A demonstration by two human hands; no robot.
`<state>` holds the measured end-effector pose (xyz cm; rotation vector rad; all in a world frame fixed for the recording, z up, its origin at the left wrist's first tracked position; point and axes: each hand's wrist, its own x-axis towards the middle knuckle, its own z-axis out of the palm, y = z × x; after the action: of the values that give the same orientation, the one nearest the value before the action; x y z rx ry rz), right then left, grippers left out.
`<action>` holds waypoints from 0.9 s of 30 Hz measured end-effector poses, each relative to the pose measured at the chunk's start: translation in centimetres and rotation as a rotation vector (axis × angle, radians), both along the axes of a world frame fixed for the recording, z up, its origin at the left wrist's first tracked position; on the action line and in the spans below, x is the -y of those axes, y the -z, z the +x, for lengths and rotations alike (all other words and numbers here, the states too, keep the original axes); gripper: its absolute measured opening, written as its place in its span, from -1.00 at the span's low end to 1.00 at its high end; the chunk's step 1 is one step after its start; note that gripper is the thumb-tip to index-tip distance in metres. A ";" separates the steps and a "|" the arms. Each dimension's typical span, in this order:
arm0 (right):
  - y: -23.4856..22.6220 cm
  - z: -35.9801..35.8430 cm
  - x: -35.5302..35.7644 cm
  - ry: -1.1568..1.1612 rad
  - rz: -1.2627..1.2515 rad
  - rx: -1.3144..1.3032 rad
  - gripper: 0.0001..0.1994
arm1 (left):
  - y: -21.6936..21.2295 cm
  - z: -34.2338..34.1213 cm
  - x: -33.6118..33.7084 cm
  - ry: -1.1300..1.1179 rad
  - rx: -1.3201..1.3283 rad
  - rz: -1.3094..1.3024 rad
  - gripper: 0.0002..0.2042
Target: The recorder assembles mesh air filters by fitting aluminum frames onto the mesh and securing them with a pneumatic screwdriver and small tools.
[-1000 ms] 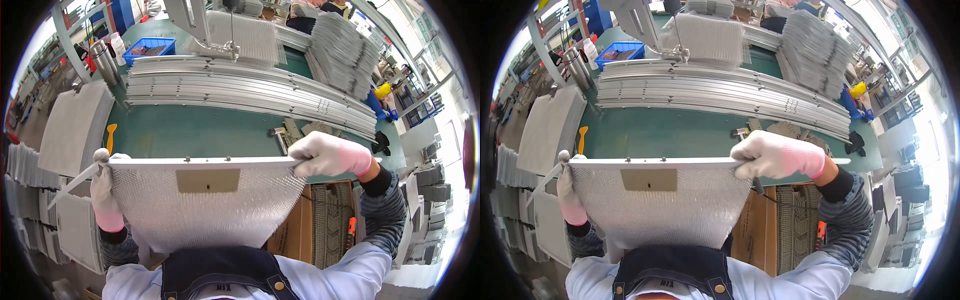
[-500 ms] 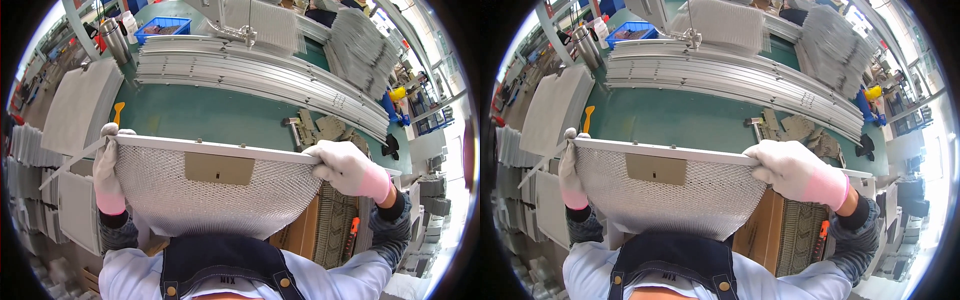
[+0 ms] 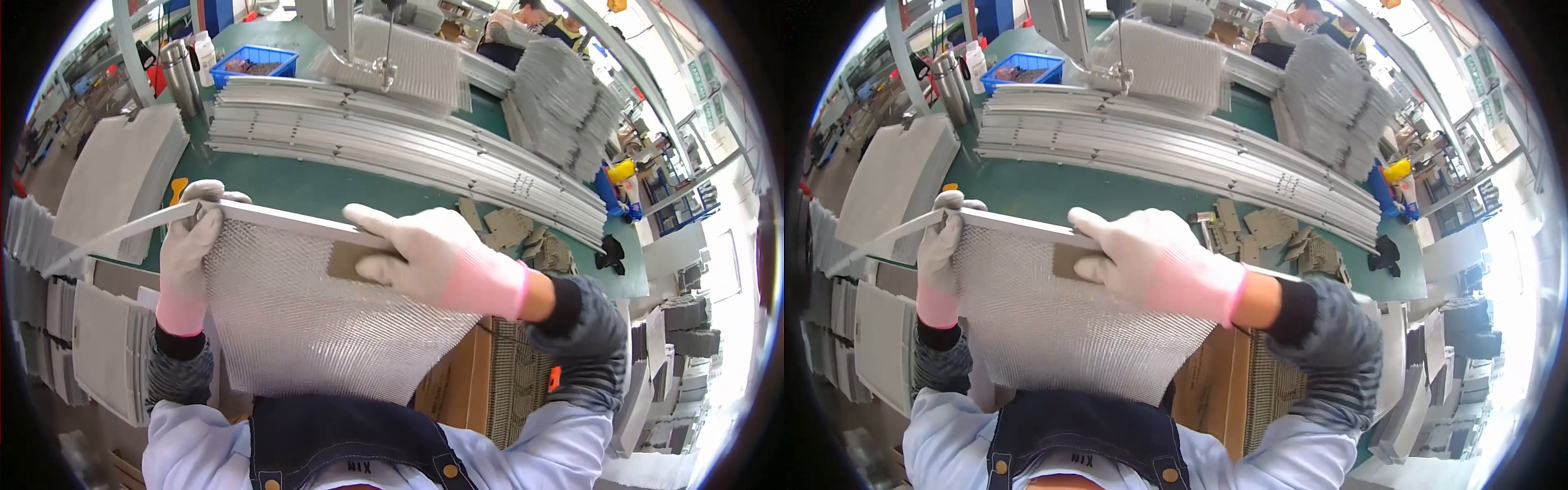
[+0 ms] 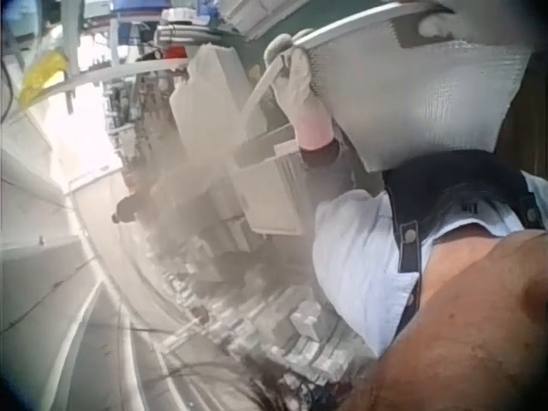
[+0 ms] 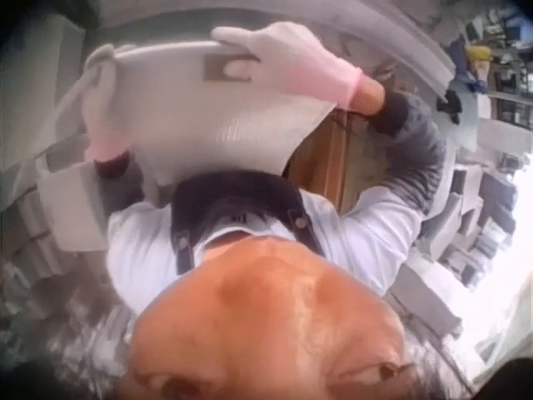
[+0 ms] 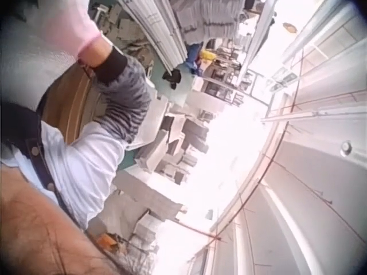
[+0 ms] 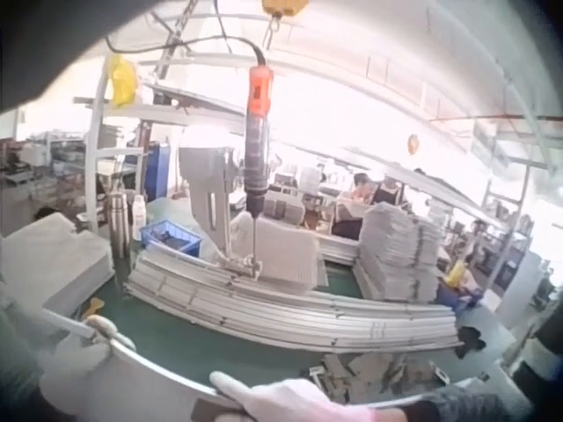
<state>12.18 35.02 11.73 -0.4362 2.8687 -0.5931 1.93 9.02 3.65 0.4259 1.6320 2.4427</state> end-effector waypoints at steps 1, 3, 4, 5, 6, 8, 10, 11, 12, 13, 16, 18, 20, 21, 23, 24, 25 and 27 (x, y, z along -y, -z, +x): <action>0.8 -1.0 -0.3 0.014 -0.088 0.001 -0.46 | -0.1 -0.1 0.8 -0.008 -0.017 0.006 -0.72; 1.3 -1.3 -0.6 0.002 -0.223 -0.005 -0.52 | 0.3 -0.1 3.6 -0.136 -0.309 -0.936 -0.66; 1.8 -1.1 -1.0 0.047 -0.291 0.027 -0.53 | 0.2 1.7 4.5 -0.218 -0.570 -1.048 -0.65; 2.1 -1.1 -1.5 0.093 -0.358 0.060 -0.54 | -0.4 1.3 5.0 -0.221 -0.575 -1.043 -0.65; 0.8 -1.1 -1.0 0.131 -0.288 0.094 -0.53 | -1.8 1.4 6.1 -0.390 -1.064 -1.175 -0.66; 1.8 -1.1 -1.4 0.071 -0.339 -0.011 -0.54 | -6.3 2.0 5.7 -0.516 -1.574 -1.241 -0.67; 0.7 -0.7 -0.7 0.054 -0.332 0.005 -0.53 | -10.8 -2.0 3.9 -0.130 -1.514 -1.172 -0.70; 0.6 -0.4 -0.8 0.061 -0.365 -0.015 -0.52 | -10.8 -4.4 3.7 0.219 -1.410 -1.082 -0.72; 0.3 0.0 -1.0 0.062 -0.407 -0.041 -0.52 | -11.7 -3.9 3.2 0.206 -1.408 -1.090 -0.72; 0.5 0.1 -1.3 0.060 -0.402 -0.045 -0.52 | -12.7 -3.4 1.9 0.379 -0.996 -1.173 -0.76; 0.8 1.3 -2.5 0.129 -0.428 -0.023 -0.53 | -12.2 -2.4 0.7 0.506 -0.467 -1.047 -0.82; 1.0 1.2 -2.5 0.145 -0.445 -0.032 -0.54 | -9.9 -1.0 0.9 0.376 -0.306 -0.839 -0.81; 1.5 0.2 -2.1 0.144 -0.470 -0.043 -0.54 | -7.3 0.6 2.2 0.243 -0.230 -0.738 -0.86; 1.7 -0.6 -1.9 0.157 -0.476 -0.014 -0.55 | -3.9 0.6 3.5 0.239 -0.161 -0.672 -0.90; 2.5 -2.0 -2.3 0.181 -0.473 0.000 -0.56 | 1.2 2.4 4.5 0.277 0.095 -0.429 -0.87; 3.5 -3.0 -2.7 0.198 -0.463 0.022 -0.57 | 4.1 3.5 5.5 0.255 0.175 -0.414 -0.85; 4.3 -4.1 -2.9 0.210 -0.455 0.044 -0.58 | 7.3 4.8 6.8 0.202 0.214 -0.375 -0.85; 4.8 -5.2 -3.4 0.262 -0.475 0.111 -0.59 | 13.4 7.7 9.9 0.183 0.141 -0.472 -0.86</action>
<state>6.99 38.42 6.90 -0.0799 2.6793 -1.3105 9.59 -0.89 -9.77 0.3036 1.9304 1.8332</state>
